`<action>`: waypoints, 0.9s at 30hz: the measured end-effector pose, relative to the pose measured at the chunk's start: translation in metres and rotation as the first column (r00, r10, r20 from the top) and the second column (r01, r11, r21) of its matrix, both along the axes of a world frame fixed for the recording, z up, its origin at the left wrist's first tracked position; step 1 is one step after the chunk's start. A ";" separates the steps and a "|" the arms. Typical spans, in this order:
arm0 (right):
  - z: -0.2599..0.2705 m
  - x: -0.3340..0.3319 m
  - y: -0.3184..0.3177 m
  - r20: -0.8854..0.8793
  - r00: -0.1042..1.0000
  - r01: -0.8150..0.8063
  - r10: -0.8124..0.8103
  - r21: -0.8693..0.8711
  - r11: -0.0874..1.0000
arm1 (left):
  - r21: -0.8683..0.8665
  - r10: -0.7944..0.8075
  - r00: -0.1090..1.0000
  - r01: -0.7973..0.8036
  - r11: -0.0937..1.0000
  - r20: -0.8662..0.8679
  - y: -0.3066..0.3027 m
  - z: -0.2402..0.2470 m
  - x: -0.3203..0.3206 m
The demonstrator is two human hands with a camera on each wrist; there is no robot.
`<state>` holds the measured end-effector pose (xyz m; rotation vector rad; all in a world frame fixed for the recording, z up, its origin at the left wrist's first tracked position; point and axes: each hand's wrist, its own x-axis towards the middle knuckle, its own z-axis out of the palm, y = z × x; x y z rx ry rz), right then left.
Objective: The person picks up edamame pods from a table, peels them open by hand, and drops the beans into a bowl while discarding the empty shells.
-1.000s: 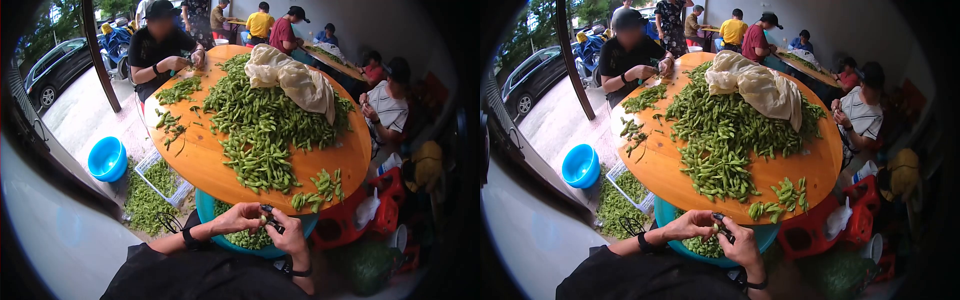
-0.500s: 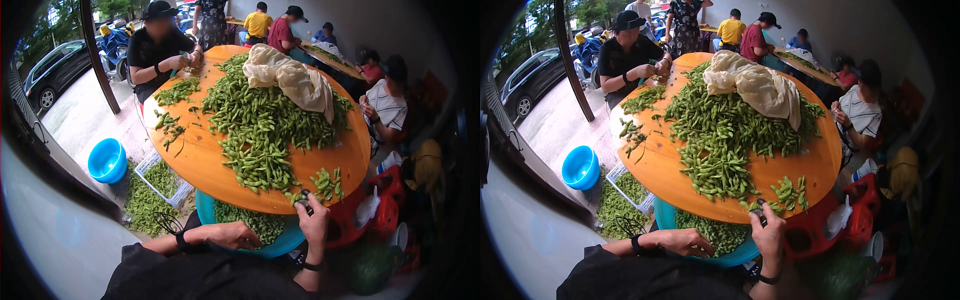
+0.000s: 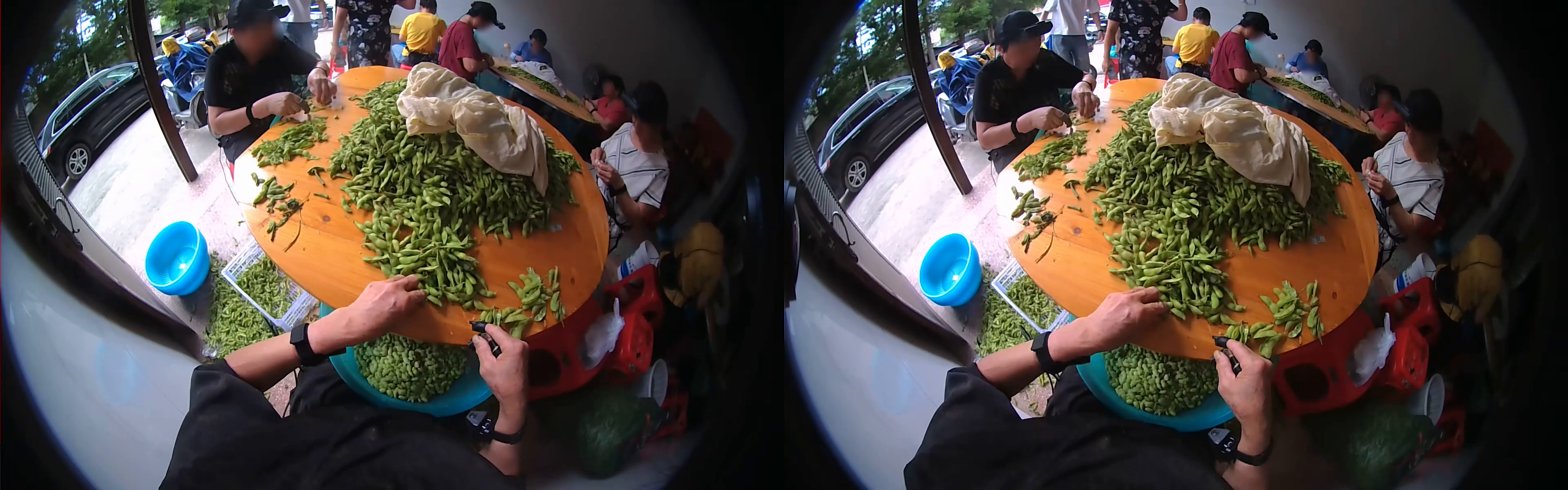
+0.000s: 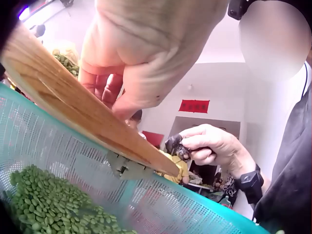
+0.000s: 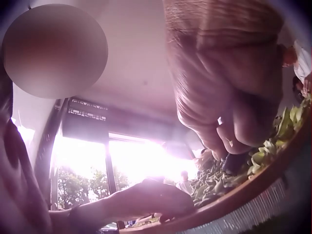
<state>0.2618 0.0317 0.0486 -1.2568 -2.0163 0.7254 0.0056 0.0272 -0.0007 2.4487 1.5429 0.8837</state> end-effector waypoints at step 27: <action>-0.014 -0.024 0.000 -0.677 0.735 -0.392 -0.043 -0.477 0.787 | -0.292 0.207 0.680 0.010 0.956 0.703 -0.031 0.006 0.062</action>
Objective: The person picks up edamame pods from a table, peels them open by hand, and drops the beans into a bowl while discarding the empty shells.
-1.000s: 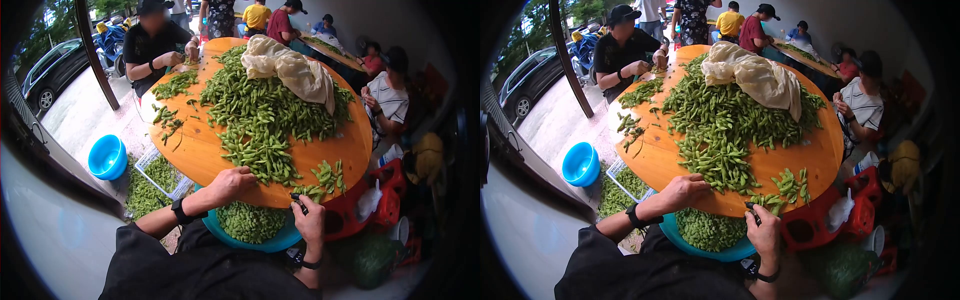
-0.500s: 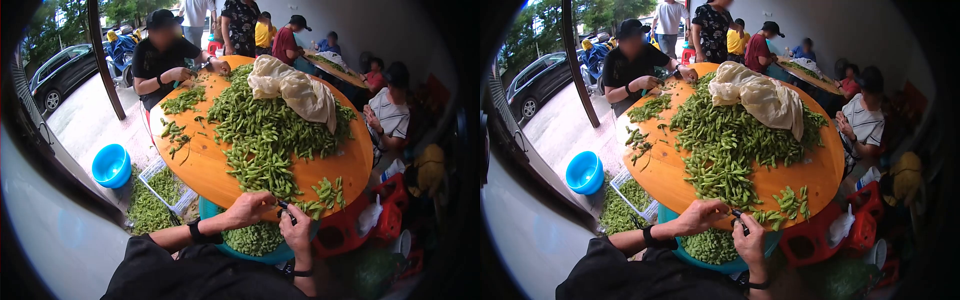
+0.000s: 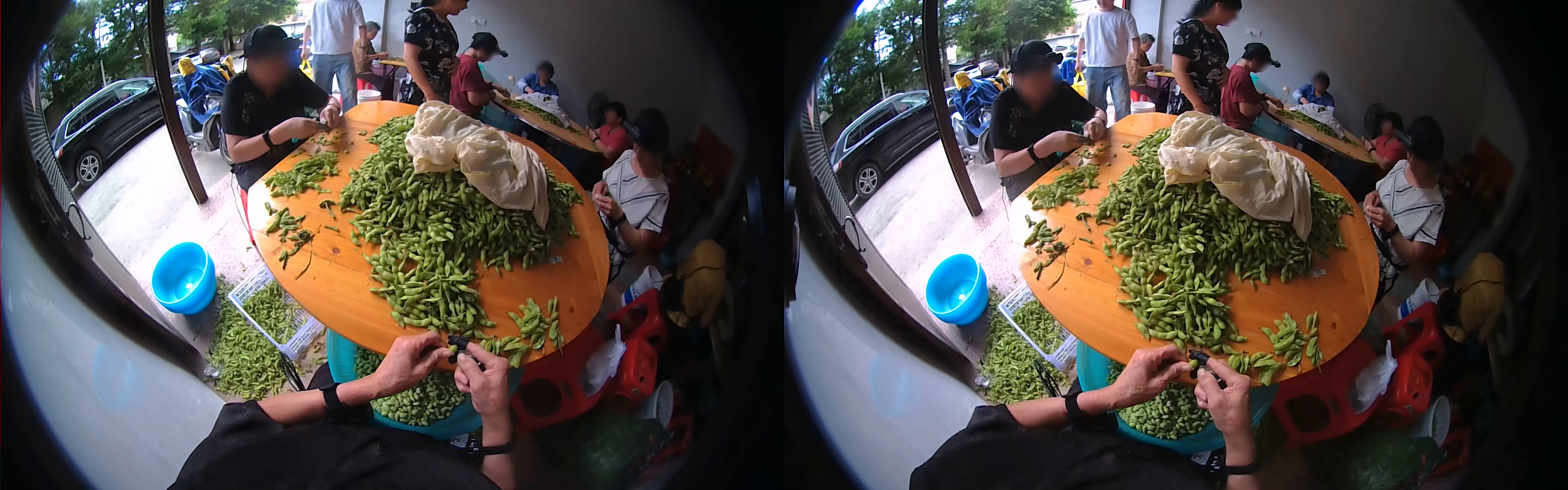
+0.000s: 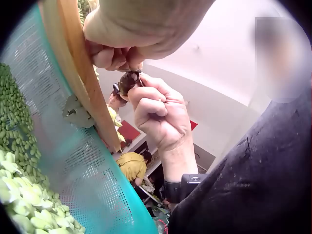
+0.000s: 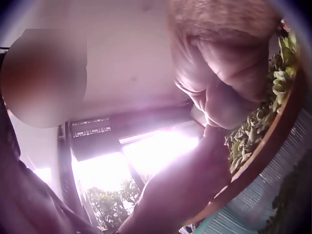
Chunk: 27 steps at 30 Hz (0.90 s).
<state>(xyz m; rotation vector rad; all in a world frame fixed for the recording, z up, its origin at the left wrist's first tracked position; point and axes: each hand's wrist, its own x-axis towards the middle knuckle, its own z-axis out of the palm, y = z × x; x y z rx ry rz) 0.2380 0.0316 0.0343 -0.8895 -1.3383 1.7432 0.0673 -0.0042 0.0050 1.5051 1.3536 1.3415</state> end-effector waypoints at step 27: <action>-0.005 0.016 0.003 -0.114 0.989 -0.107 0.099 -0.068 0.992 | -0.157 -0.163 0.529 0.508 0.847 0.833 -0.003 -0.020 0.009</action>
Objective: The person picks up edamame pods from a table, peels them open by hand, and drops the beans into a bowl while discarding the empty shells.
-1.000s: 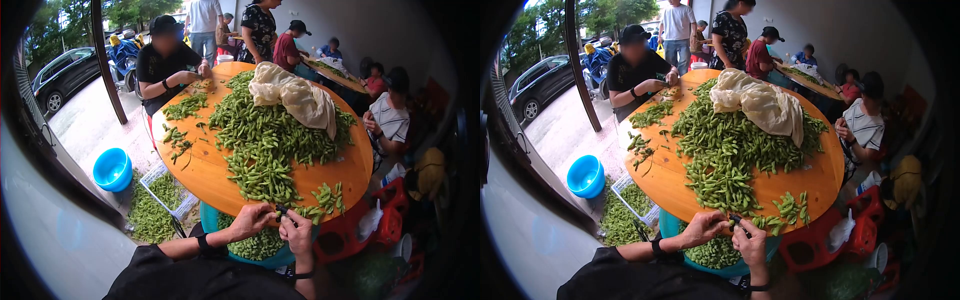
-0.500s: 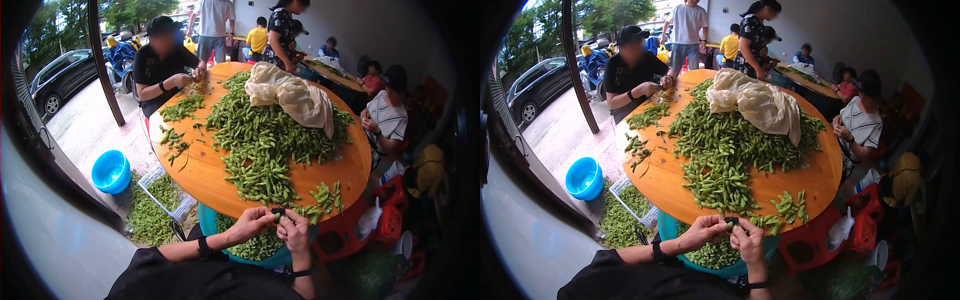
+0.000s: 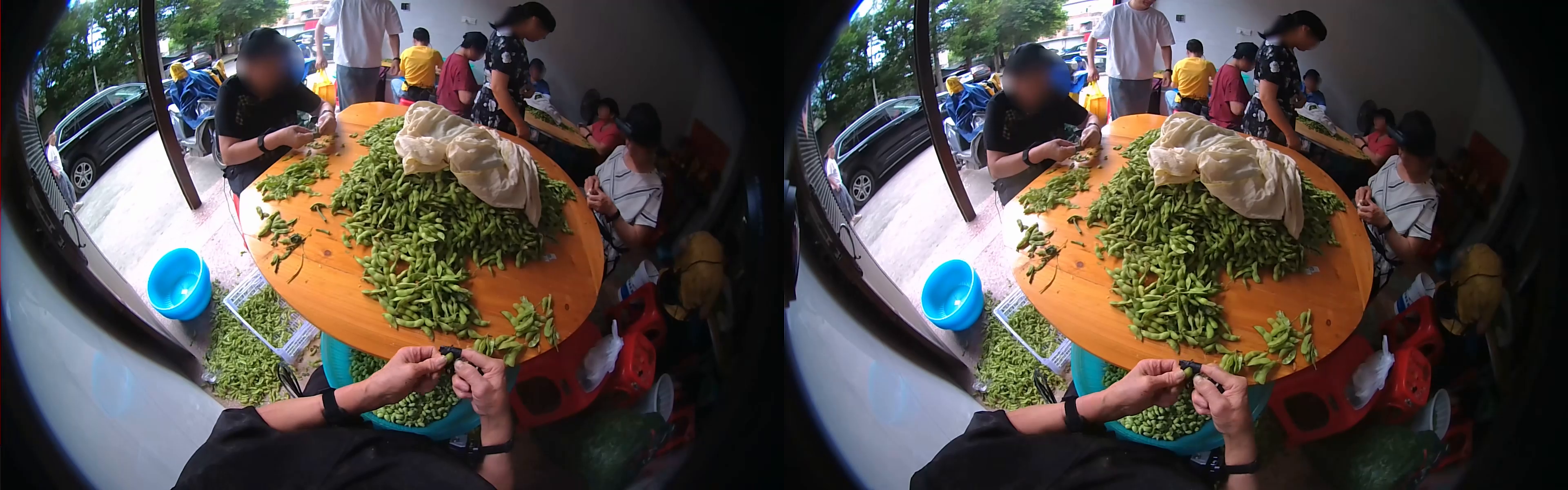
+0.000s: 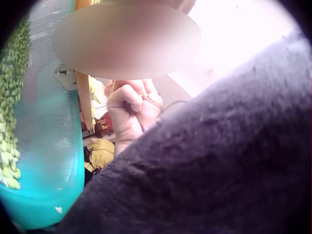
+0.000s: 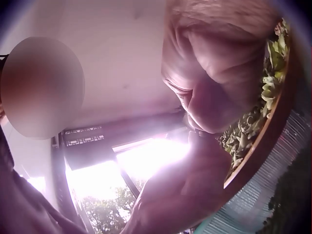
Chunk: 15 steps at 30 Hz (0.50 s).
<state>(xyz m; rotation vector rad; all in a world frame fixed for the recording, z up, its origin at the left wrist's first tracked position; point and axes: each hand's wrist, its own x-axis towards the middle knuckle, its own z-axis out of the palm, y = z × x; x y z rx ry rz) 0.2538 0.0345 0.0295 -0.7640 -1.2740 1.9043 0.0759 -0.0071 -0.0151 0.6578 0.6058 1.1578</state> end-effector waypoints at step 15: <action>0.000 -0.012 -0.010 0.323 0.877 0.075 -0.355 0.638 0.766 | 0.348 0.391 0.829 -0.258 0.901 -0.400 0.001 0.007 0.003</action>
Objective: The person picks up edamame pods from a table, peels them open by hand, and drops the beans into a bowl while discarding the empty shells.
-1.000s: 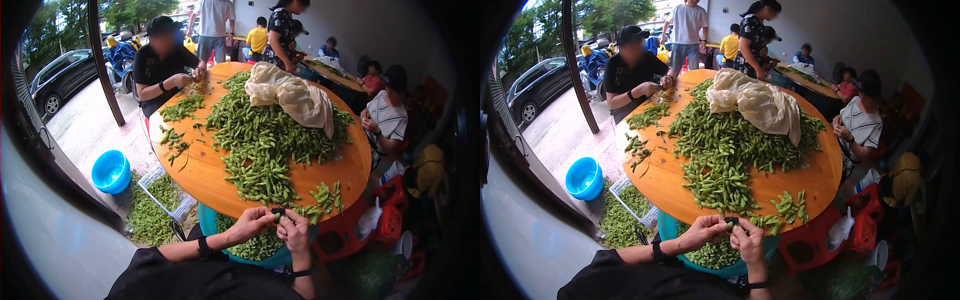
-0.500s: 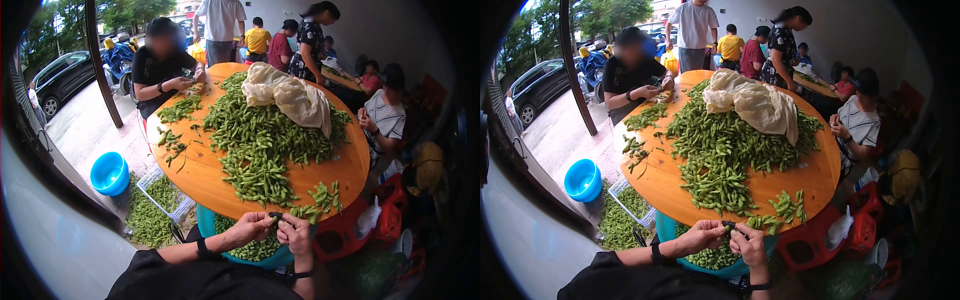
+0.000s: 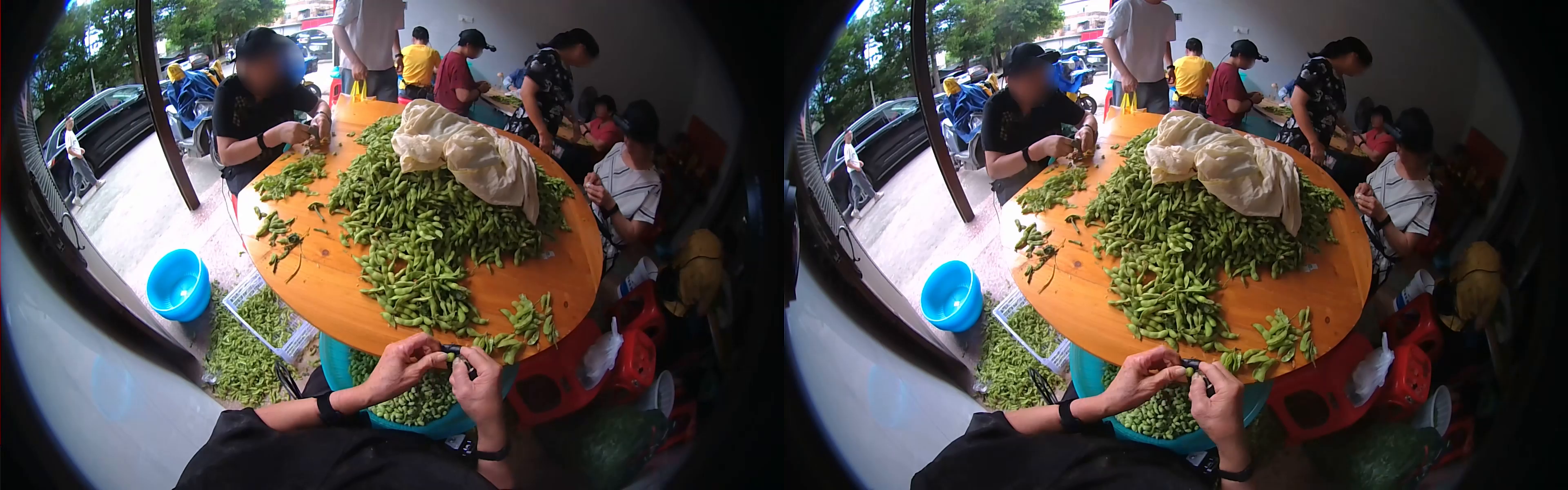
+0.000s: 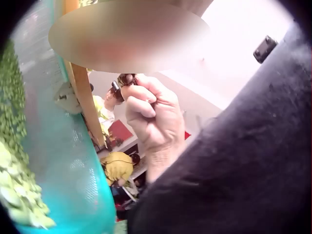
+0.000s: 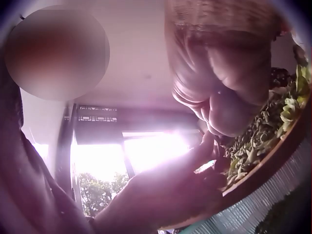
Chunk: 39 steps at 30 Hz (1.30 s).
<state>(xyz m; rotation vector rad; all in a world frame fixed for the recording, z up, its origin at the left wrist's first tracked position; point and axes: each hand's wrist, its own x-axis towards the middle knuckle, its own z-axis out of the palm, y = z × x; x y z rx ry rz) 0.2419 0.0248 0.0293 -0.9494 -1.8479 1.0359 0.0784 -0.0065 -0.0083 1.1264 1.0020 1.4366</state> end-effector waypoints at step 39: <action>0.002 0.003 0.003 -0.437 0.899 -0.316 0.039 -0.582 0.749 | -0.149 -0.024 0.997 0.034 0.988 0.067 -0.008 -0.003 0.000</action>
